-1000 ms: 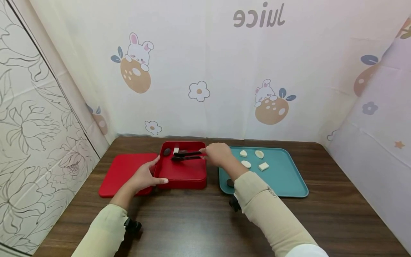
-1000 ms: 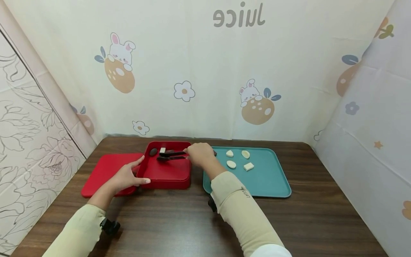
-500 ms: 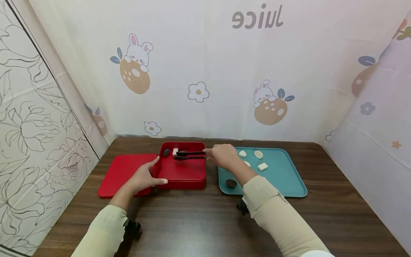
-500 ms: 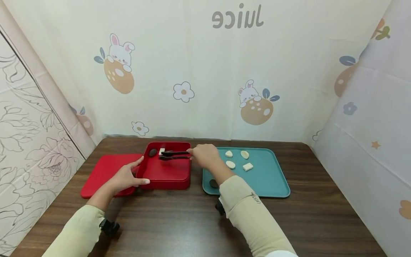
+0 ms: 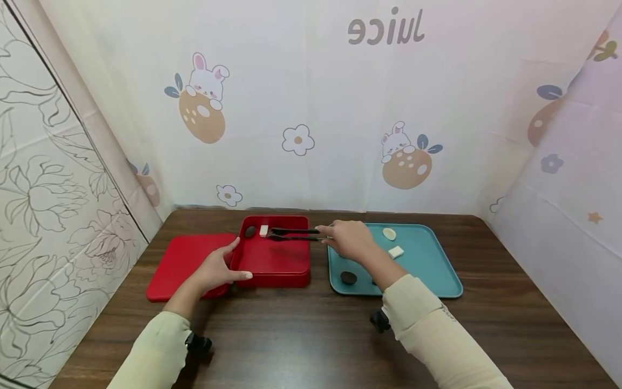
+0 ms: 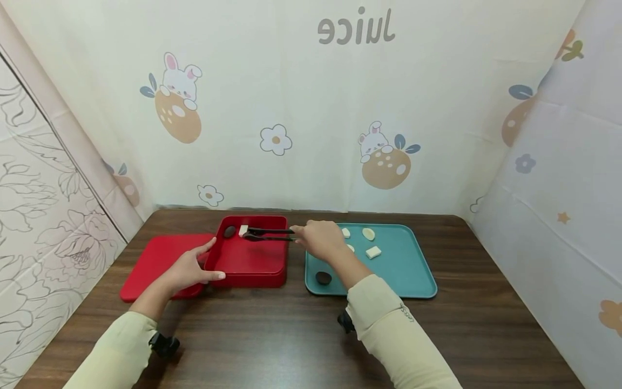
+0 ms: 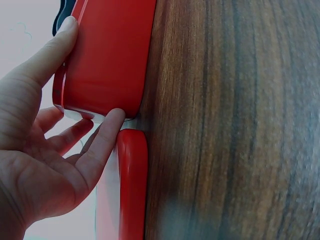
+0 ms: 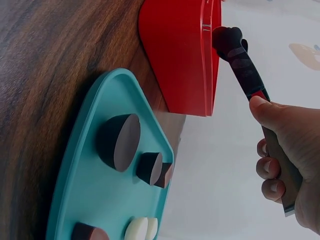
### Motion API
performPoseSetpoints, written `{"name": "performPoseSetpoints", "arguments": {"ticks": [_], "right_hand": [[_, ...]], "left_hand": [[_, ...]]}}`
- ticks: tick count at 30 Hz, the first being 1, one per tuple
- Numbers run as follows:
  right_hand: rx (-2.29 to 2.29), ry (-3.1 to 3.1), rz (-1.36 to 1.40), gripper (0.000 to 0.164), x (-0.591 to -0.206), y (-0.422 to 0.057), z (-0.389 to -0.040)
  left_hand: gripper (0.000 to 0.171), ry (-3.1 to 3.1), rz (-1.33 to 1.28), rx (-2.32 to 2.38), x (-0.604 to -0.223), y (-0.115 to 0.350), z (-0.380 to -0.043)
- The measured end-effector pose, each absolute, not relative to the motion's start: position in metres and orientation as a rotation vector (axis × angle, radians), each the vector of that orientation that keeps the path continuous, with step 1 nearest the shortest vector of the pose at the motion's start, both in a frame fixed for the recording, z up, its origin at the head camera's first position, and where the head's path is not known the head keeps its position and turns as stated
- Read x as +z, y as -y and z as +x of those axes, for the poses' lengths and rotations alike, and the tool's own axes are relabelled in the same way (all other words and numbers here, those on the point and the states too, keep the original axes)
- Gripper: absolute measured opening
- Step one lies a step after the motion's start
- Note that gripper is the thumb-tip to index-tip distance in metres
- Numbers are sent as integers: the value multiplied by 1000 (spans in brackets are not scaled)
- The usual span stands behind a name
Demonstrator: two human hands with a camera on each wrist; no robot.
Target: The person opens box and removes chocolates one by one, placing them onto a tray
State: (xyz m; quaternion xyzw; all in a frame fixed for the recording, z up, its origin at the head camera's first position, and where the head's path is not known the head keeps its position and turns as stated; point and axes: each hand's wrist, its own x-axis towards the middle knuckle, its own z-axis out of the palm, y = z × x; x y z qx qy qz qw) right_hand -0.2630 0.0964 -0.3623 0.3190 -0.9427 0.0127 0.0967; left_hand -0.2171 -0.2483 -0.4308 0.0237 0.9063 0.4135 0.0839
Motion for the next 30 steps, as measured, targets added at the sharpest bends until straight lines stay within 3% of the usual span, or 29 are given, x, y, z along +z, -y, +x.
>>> {"name": "performPoseSetpoints", "arguments": {"ticks": [30], "right_hand": [[118, 2666, 801, 42, -366, -159, -224]], "left_hand": [[116, -2693, 52, 1231, -432, 250, -217]]}}
